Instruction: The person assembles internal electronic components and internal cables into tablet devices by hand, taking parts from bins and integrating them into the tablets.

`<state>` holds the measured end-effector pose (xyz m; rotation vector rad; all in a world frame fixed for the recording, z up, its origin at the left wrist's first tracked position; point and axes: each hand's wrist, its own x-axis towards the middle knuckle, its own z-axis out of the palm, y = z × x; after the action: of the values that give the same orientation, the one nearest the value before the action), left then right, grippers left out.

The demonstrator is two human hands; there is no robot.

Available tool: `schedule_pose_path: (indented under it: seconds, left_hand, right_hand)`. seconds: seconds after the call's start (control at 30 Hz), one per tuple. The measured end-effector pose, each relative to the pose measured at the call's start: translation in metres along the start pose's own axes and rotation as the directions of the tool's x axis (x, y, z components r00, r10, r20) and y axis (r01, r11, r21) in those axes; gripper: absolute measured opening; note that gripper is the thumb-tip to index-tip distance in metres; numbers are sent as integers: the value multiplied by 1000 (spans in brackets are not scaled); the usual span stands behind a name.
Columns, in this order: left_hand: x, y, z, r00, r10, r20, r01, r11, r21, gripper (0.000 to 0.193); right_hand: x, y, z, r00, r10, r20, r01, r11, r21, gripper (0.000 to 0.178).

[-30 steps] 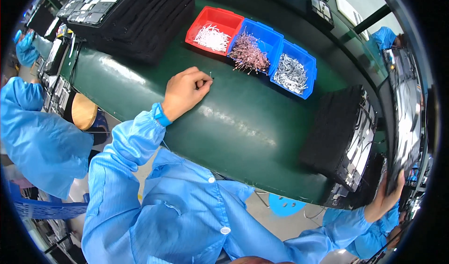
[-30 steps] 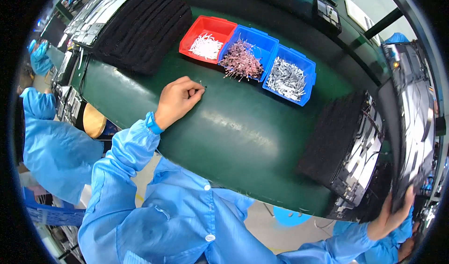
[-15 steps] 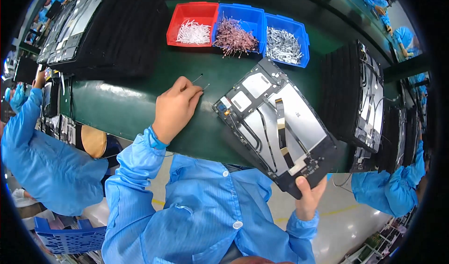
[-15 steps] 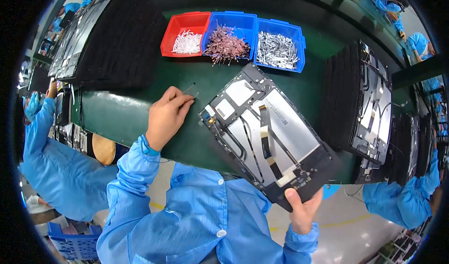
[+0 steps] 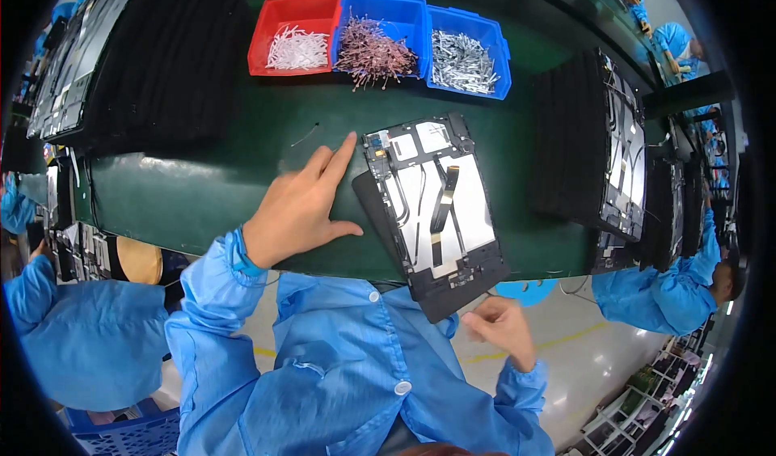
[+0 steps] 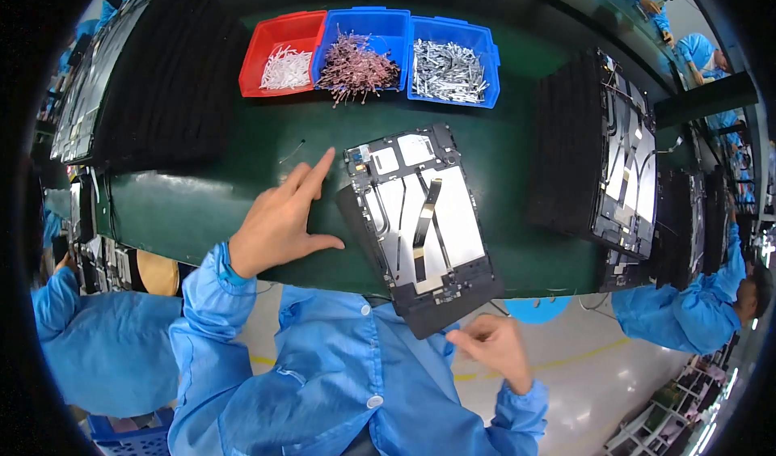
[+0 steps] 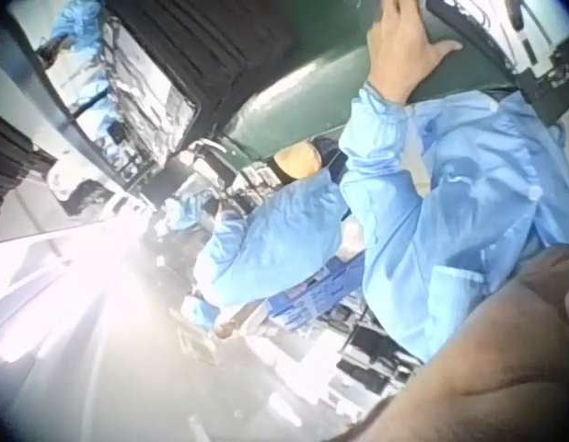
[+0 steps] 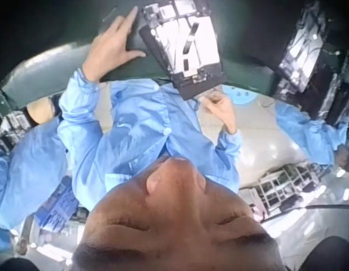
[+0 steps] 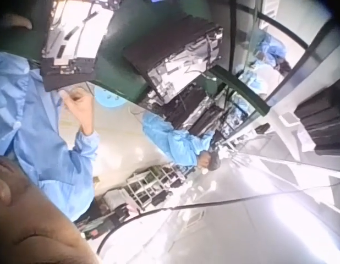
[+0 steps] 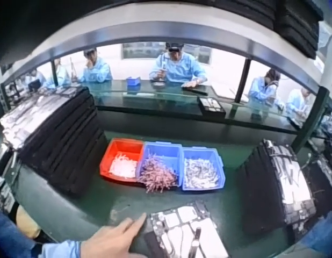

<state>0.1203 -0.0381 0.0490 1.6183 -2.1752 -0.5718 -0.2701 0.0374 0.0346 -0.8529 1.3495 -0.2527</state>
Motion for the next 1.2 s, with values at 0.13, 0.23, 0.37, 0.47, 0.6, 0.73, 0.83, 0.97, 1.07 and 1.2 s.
schedule_pose_path:
  seconds: [0.13,0.23,0.37,0.47,0.6,0.73,0.83,0.97,1.07,1.2]
  left_hand:
    - [38,-2,-11,978,-44,205,17,991,136,118]
    - [55,-13,-12,980,37,194,-67,987,150,98]
    - [60,-11,-11,979,75,191,-106,982,156,56]
    - [59,-11,-11,983,87,164,-112,982,150,39]
    - [69,-17,-12,978,143,154,-168,973,158,35]
    - [84,-19,-19,963,154,221,-201,957,209,33]
    - [84,-23,-17,958,130,255,-192,952,236,36]
    - [66,-32,-12,988,145,-52,-141,987,73,45]
    - [34,-36,-12,971,-18,-237,12,1000,-24,45]
    - [6,-43,-7,914,-212,-347,190,977,-98,29]
  right_hand:
    - [-5,-42,-7,853,-465,-236,252,765,-593,64]
    - [10,-53,-1,587,-809,-29,388,312,-867,79]
    - [24,-43,-13,686,-725,61,441,347,-827,92]
    - [28,-43,-15,703,-710,42,476,425,-770,85]
    - [34,-35,-10,659,-752,16,535,454,-713,73]
    - [32,-32,8,626,-779,39,550,405,-730,69]
    - [29,-29,27,599,-801,-8,558,424,-713,68]
    - [19,-33,39,666,-745,-27,537,504,-676,64]
    - [19,-50,26,681,-732,-25,531,517,-672,58]
    - [37,-75,13,610,-782,-128,569,545,-615,38]
